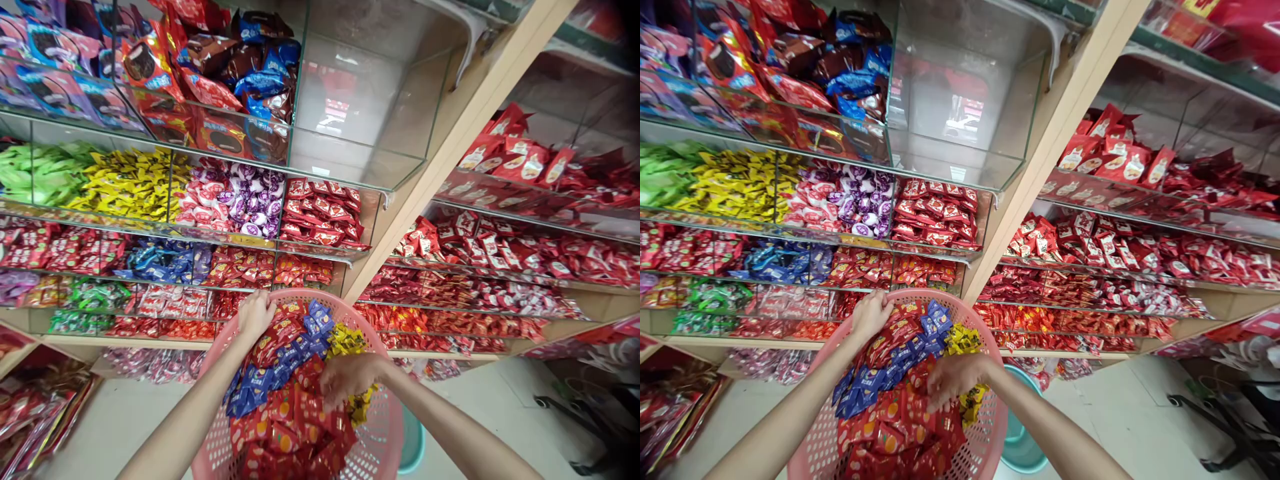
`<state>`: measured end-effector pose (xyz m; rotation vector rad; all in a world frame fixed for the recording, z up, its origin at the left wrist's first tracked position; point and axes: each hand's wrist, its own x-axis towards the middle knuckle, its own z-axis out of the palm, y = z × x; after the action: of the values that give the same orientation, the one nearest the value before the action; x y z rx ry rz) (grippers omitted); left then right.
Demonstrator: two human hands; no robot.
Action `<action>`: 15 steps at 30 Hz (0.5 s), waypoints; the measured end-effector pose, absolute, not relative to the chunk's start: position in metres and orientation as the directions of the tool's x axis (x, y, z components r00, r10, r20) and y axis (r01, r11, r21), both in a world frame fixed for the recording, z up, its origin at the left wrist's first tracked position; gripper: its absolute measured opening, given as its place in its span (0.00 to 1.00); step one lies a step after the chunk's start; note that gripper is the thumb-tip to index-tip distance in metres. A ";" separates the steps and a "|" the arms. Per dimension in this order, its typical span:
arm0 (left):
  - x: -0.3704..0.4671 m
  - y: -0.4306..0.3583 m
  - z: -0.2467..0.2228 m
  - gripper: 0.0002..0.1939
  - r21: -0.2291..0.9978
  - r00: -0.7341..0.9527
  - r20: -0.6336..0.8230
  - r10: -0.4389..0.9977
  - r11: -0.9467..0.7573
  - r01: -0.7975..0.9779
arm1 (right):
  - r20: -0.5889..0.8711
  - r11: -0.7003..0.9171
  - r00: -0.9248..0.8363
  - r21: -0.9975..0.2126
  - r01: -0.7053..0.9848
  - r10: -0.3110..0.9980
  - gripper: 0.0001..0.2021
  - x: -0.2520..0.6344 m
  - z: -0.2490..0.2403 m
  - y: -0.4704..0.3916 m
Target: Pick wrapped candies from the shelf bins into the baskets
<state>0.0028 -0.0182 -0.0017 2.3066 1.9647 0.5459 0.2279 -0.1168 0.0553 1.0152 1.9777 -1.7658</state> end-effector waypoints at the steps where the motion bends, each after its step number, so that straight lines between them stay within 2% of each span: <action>1: 0.003 -0.018 -0.002 0.11 0.273 0.125 0.226 0.966 -0.186 0.944 | -0.657 0.004 -0.707 -0.732 0.682 0.263 0.22 0.225 0.054 -0.122; 4: 0.003 -0.018 -0.003 0.11 0.271 0.123 0.227 0.966 -0.184 0.945 | -0.678 0.022 -0.713 -0.722 0.692 0.181 0.22 0.215 0.050 -0.131; 6: 0.003 -0.018 -0.004 0.11 0.269 0.121 0.228 0.966 -0.182 0.946 | -0.684 0.097 -0.700 -0.698 0.710 0.206 0.21 0.210 0.047 -0.131; 8: 0.003 -0.017 -0.005 0.10 0.268 0.119 0.230 0.966 -0.181 0.946 | -0.679 0.236 -0.655 -0.613 0.754 0.332 0.20 0.210 0.047 -0.126; 10: 0.003 -0.017 -0.005 0.10 0.267 0.118 0.231 0.966 -0.179 0.947 | -0.596 0.298 -0.610 -0.543 0.785 0.522 0.21 0.213 0.051 -0.114; 13: 0.003 -0.017 -0.005 0.11 0.272 0.110 0.229 0.967 -0.172 0.947 | -0.379 0.241 -0.532 -0.594 0.767 0.758 0.19 0.221 0.062 -0.082; 15: 0.003 -0.017 -0.005 0.10 0.279 0.105 0.228 0.968 -0.168 0.945 | -0.243 0.210 -0.435 -0.614 0.761 0.867 0.17 0.225 0.067 -0.054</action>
<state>0.0030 -0.0172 -0.0049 2.2876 1.9844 0.5573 0.2250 -0.0536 0.0665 1.7386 2.5585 -1.1387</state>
